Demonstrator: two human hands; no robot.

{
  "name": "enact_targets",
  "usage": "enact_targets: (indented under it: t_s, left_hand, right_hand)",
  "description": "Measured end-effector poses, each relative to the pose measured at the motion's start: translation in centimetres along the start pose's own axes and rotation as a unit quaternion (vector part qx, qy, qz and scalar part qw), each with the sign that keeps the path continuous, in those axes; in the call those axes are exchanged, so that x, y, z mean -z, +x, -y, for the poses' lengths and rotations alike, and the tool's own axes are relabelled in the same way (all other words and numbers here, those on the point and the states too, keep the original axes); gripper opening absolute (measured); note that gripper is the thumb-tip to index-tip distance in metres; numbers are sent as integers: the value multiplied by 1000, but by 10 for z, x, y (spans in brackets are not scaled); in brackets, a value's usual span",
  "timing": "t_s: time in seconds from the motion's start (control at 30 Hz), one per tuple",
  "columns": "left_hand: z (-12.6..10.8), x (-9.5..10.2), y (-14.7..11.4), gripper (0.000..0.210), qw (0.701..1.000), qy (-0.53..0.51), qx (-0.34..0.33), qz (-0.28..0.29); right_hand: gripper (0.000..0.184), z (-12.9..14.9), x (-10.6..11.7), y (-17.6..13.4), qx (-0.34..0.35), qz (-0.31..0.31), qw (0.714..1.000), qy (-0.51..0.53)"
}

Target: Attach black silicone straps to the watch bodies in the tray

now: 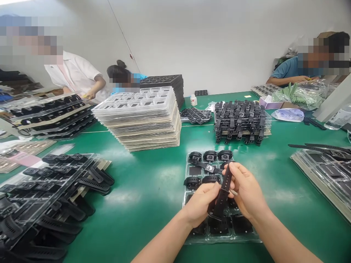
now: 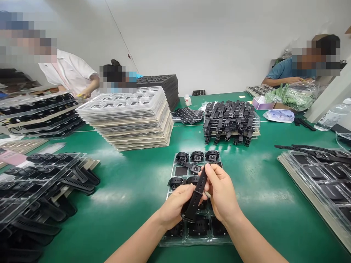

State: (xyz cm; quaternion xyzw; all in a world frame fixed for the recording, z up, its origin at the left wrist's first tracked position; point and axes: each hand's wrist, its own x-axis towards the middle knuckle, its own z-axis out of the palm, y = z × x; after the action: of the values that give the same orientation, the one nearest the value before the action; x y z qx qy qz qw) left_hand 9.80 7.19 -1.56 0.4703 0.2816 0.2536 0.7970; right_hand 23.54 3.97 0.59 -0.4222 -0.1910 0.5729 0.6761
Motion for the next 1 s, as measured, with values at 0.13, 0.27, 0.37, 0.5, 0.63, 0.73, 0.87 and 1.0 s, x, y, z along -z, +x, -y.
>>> enact_targets:
  t_s: [0.13,0.27,0.37,0.5,0.63,0.73,0.87,1.0]
  left_hand:
    - [0,2,-1,52,1000,23,-8,3]
    - [-1,5,-2,54,997,66,-8,39]
    - [0,4,-2,52,995,85,-25,48]
    - [1,3,-2,51,995,72,-35,52]
    - [3,2,-1,58,998,35,-15,40]
    - [3,1,-2,62,1000,6,2,30]
    - [2,1,-2,61,1000,-2,4,29]
    - [4,2,-1,60,999,3,-6,39]
  right_hand:
    - [45,-1,-2,0,-10,-15,1000,2]
    - [43,3,1,3,1,-42,999,14]
    - [41,6,4,6,4,-41,999,24]
    - [41,6,4,6,-9,-45,999,25]
    - [43,2,3,7,-6,-42,999,24]
    - [45,1,3,8,-1,-41,999,18]
    - [49,3,2,6,-8,-48,999,8]
    - [50,2,-1,6,-11,-49,999,1]
